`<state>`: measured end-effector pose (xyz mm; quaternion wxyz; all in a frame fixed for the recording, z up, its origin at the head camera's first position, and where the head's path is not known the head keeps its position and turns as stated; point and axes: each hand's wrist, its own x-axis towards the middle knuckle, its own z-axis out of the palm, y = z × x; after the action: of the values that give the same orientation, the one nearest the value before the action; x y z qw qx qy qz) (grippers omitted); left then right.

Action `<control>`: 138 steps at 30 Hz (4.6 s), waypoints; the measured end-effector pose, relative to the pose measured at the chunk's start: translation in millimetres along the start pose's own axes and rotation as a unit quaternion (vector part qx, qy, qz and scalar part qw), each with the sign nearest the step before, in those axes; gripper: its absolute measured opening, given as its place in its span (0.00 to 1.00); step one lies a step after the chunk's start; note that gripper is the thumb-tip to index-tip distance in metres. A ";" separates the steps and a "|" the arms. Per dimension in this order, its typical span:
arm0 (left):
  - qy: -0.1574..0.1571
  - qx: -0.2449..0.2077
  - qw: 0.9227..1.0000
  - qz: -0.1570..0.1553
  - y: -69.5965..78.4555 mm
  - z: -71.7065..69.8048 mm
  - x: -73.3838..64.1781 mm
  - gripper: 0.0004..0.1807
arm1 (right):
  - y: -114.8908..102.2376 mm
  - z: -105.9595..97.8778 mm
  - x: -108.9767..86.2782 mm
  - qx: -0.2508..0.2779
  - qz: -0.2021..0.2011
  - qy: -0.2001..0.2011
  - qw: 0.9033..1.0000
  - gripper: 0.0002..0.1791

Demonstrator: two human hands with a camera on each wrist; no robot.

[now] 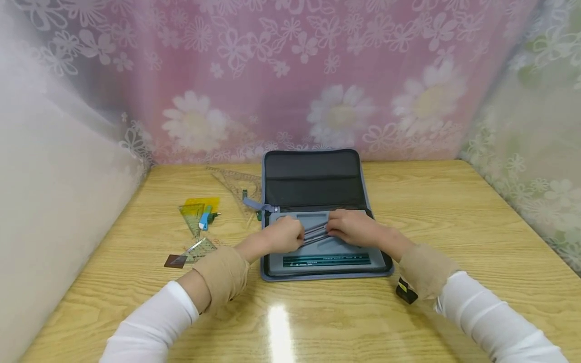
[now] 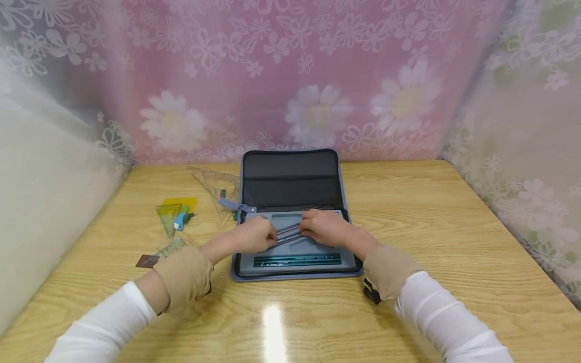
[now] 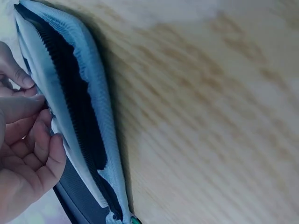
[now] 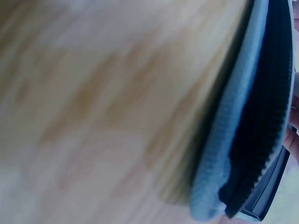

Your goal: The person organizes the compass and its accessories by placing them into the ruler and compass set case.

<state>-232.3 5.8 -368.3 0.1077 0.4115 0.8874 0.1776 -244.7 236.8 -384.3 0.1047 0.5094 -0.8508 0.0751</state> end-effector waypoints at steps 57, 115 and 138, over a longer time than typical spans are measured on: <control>0.073 0.116 0.990 -0.016 15.5 14.0 -25.1 0.18 | -7.8 -8.0 -16.9 0.020 0.052 -0.001 0.998 0.08; 0.085 0.142 0.970 -0.177 -78.1 -18.5 -25.5 0.07 | -3.9 -4.2 -21.3 0.074 0.113 -0.003 0.991 0.08; 0.056 0.085 0.995 -0.018 -32.5 -26.7 21.9 0.14 | -8.6 -4.6 -33.0 0.051 0.129 0.006 0.990 0.13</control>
<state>-277.8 -2.9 -358.0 0.0257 0.3924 0.9113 0.1225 -221.6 261.9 -388.1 0.0726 0.4001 -0.9037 0.1345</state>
